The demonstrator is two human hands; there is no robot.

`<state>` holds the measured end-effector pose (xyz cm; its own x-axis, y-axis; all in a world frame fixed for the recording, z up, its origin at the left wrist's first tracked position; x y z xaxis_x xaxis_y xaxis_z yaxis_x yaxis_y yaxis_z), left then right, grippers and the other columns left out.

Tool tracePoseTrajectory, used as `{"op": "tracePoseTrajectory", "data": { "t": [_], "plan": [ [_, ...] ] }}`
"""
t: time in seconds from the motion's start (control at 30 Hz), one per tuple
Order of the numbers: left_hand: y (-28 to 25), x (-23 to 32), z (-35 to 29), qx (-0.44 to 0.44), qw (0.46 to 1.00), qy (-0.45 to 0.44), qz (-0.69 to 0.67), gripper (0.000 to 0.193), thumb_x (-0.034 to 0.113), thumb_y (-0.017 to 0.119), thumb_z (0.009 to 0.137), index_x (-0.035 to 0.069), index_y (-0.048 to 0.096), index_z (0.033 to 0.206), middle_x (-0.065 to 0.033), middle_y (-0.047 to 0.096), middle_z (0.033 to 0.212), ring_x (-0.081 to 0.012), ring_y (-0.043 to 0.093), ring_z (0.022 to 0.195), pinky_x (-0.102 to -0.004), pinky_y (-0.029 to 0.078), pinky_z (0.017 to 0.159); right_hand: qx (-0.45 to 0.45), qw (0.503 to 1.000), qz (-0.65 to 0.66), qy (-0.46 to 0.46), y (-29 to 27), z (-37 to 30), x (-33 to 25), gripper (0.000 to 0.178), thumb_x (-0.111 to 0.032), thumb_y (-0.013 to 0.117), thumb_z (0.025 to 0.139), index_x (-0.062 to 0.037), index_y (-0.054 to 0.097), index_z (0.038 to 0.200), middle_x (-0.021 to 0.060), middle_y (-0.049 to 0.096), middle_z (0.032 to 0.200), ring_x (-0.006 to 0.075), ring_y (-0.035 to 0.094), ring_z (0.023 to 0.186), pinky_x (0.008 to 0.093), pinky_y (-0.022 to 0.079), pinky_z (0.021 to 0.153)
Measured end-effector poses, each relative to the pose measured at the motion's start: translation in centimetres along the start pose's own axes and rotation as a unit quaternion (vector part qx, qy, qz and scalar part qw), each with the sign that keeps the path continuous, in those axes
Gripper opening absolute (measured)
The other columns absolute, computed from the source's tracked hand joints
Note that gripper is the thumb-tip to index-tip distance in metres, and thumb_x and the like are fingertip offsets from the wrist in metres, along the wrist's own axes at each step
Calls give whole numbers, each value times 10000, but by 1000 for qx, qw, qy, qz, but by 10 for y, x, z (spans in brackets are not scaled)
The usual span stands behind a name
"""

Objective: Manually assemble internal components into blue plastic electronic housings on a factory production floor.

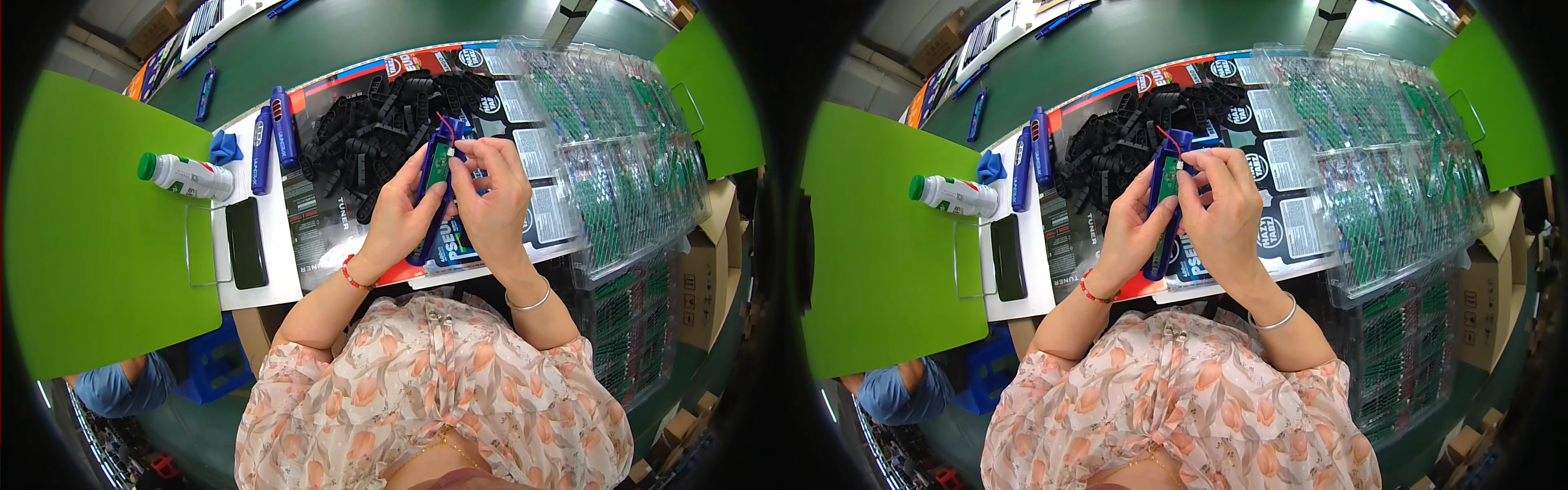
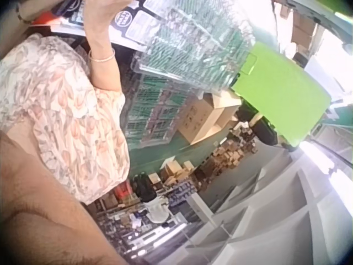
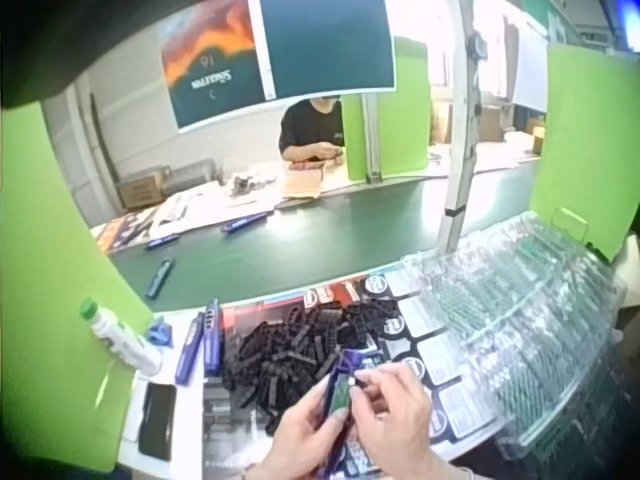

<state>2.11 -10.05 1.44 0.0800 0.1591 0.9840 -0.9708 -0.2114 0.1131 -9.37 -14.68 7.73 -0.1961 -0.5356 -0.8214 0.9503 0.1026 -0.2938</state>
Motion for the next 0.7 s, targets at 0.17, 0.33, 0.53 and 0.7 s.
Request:
{"op": "tracePoseTrajectory", "data": {
  "t": [0.17,0.33,0.53,0.7],
  "plan": [
    [13,-3,-7,-71,987,-80,-121,603,1,483,970,42,214,1509,-104,615,1048,-133,627,657,-277,534,573,28,1000,0,7,-8,5,7,161,-23,724,800,-1,653,942,81,587,899,141,616,625,254,497,485],
    [21,-11,-14,-95,969,-109,-201,593,29,466,988,62,203,1519,-87,598,1006,-133,604,615,-277,508,544,41,999,-4,15,-10,11,6,152,-43,748,777,-23,674,909,67,601,861,134,627,631,255,479,482],
    [22,-8,-17,-93,960,-102,-244,552,75,495,990,68,271,1495,-58,598,1027,-121,560,589,-247,461,514,44,997,-43,-42,-10,13,-9,169,-35,762,740,-53,704,898,47,601,893,118,629,687,232,463,466],
    [20,-8,-16,-111,959,-90,-245,563,66,501,984,71,268,1497,-59,596,1068,-124,580,654,-252,479,554,52,987,-103,-108,-11,13,-26,187,-12,762,704,-62,706,875,48,597,883,151,605,703,254,464,513]
  ]
}}
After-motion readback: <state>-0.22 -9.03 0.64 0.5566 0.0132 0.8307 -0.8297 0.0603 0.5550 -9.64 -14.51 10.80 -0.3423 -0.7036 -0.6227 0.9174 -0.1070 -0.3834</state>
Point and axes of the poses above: each hand's wrist, its own z-axis towards the middle knuckle, its own y-axis out of the palm, x = y × z, the point moved 10 cm from there along z, towards the middle knuckle
